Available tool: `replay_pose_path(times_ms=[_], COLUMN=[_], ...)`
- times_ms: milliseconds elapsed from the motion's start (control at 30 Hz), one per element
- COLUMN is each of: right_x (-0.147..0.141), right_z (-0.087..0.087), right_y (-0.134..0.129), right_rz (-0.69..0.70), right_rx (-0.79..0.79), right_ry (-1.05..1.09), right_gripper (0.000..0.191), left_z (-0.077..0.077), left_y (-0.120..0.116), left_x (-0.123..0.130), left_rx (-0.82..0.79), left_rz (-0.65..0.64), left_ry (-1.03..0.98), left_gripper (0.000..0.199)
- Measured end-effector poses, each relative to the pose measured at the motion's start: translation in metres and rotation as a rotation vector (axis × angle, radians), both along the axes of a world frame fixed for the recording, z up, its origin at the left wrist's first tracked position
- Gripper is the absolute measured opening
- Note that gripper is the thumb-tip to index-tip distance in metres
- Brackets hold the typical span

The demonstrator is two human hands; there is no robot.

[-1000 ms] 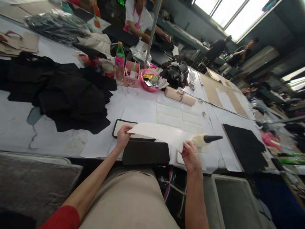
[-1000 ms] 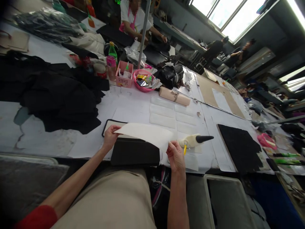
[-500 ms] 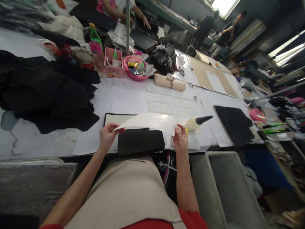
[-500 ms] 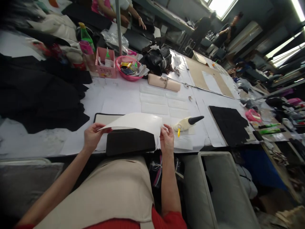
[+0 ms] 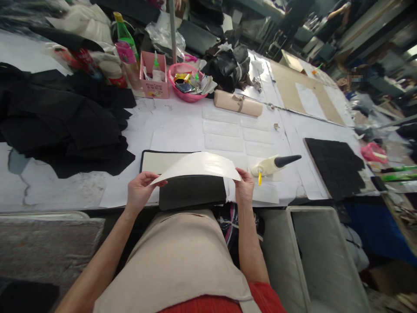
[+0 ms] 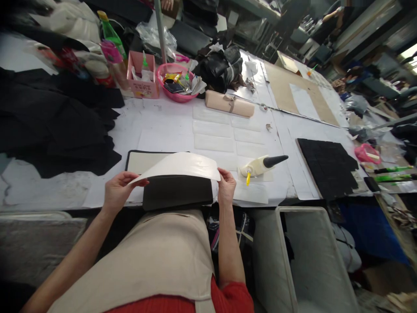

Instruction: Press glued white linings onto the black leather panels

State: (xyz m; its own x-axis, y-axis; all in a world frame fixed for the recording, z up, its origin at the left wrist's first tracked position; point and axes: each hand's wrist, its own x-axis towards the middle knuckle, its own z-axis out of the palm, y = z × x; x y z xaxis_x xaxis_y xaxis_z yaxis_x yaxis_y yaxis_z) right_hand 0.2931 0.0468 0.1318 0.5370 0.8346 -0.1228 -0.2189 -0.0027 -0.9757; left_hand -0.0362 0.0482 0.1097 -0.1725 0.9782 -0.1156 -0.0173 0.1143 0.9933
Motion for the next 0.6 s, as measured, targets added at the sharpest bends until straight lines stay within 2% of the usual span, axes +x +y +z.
replay_pose_path(times_ms=[267, 467, 600], right_x=[0.017, 0.027, 0.028], right_z=[-0.014, -0.030, -0.049], right_y=[-0.009, -0.022, -0.025], right_rz=[-0.016, 0.100, 0.174], right_rx=[-0.121, -0.287, -0.442], right_ry=[-0.245, -0.349, -0.359], right_gripper=[0.028, 0.029, 0.028], left_z=[0.002, -0.016, -0.030], left_y=[-0.015, -0.028, -0.033], left_x=[-0.013, -0.017, -0.017], left_rx=[-0.166, -0.363, -0.465], left_rz=[-0.044, -0.095, -0.117], left_ry=[-0.042, -0.051, -0.016], left_gripper=[0.032, 0.037, 0.043])
